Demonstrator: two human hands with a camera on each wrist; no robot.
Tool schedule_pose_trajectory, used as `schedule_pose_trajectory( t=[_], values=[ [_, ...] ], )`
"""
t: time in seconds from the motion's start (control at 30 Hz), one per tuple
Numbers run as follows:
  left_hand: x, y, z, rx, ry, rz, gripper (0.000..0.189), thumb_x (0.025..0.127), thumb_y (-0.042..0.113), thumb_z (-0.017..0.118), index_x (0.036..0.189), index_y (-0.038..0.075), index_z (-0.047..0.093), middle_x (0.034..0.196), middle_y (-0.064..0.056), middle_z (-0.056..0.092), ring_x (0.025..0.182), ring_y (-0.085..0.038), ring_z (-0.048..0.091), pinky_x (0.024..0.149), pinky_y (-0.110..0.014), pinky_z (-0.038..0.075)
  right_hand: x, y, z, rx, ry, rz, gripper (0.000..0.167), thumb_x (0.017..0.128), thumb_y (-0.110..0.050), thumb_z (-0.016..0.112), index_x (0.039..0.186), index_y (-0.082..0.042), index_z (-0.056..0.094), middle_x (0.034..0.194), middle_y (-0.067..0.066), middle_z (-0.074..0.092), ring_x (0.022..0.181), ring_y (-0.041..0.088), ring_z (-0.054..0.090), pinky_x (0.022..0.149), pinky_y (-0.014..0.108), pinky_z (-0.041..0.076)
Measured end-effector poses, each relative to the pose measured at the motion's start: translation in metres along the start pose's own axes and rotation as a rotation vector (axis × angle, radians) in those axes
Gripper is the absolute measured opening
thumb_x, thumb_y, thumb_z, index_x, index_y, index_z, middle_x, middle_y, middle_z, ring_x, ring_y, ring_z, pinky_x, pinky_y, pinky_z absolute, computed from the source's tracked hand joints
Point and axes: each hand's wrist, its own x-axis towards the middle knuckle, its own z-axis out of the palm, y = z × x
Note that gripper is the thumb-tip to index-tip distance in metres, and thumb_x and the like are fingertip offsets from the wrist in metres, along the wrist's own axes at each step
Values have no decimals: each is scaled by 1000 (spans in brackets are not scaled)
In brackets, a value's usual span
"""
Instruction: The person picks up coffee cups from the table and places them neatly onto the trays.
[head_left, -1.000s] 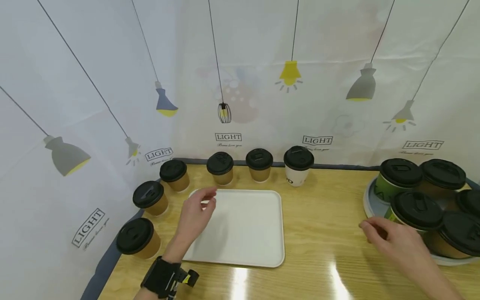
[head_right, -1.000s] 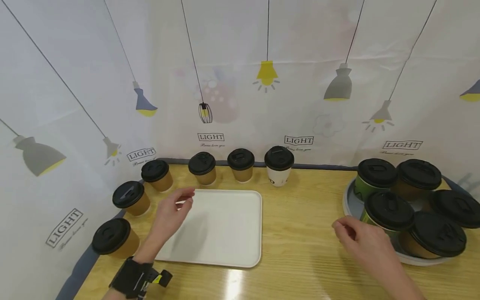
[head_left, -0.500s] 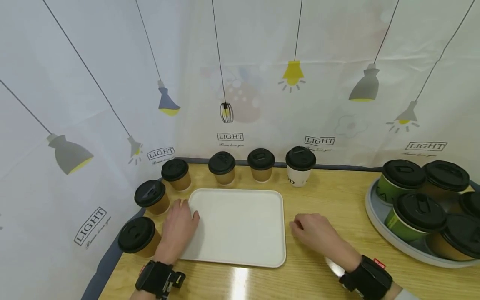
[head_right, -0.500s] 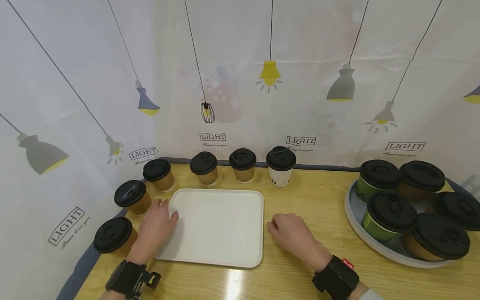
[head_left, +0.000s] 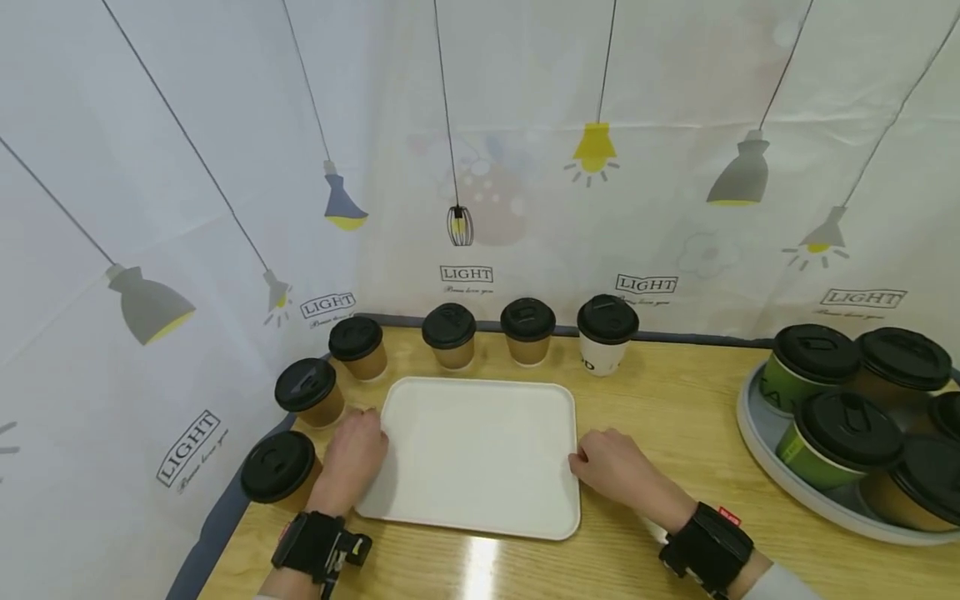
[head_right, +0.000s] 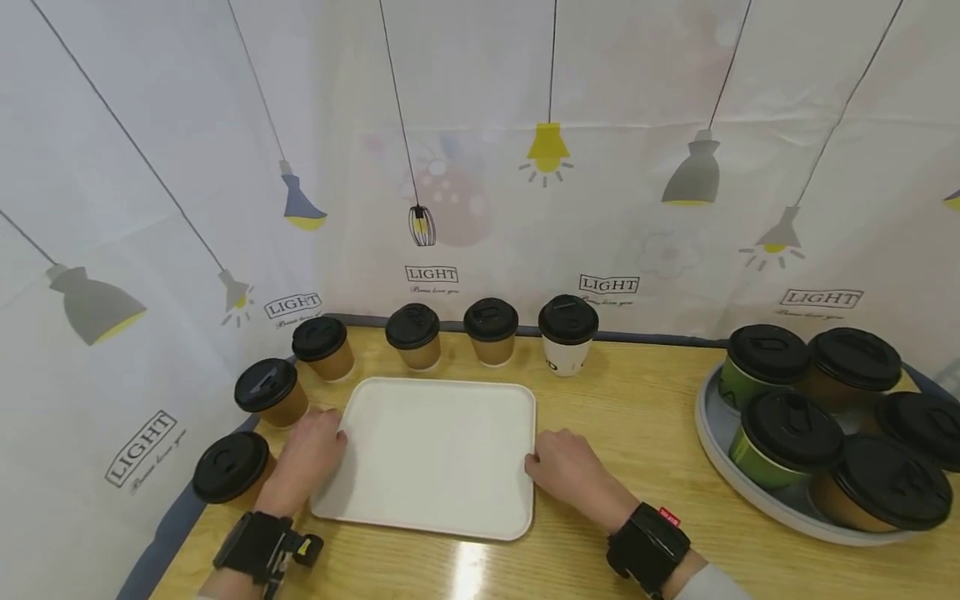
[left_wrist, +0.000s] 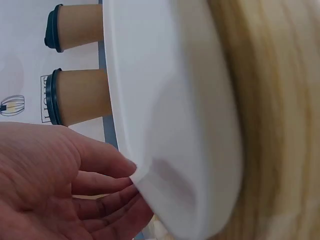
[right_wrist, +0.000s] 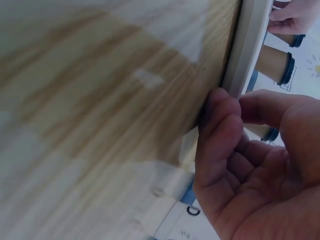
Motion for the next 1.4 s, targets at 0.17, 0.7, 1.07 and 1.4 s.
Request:
schedule_pose_trajectory(
  t=[0.17, 0.7, 1.07, 1.4],
  values=[
    [7, 7, 1, -57, -121, 6, 10, 87, -11, 61, 91, -4, 68, 79, -14, 64, 72, -28, 60, 65, -43, 51, -12, 17, -7, -9, -6, 35, 38, 97, -12, 68, 61, -11, 55, 55, -3, 40, 49, 12, 39, 50, 25, 29],
    [15, 54, 18, -395, -375, -3, 24, 92, -3, 69, 115, -3, 62, 91, -6, 60, 80, -20, 56, 71, -36, 51, -57, 76, -35, 2, -81, 151, 33, 100, -13, 64, 68, -11, 57, 60, 1, 50, 54, 16, 44, 56, 29, 33],
    [13, 79, 24, -418, -422, 67, 25, 93, 0, 72, 114, -1, 60, 89, -5, 59, 78, -19, 54, 70, -35, 49, -77, 103, -42, -20, -56, 189, 31, 100, -15, 66, 70, -12, 56, 63, 1, 48, 59, 17, 44, 58, 30, 35],
    [13, 96, 30, -420, -420, 125, 24, 91, 0, 70, 112, 0, 59, 84, -3, 56, 72, -17, 52, 63, -29, 45, -88, 120, -47, -21, -77, 239, 27, 102, -15, 63, 75, -11, 58, 65, 0, 47, 62, 17, 45, 62, 32, 36]
  ],
)
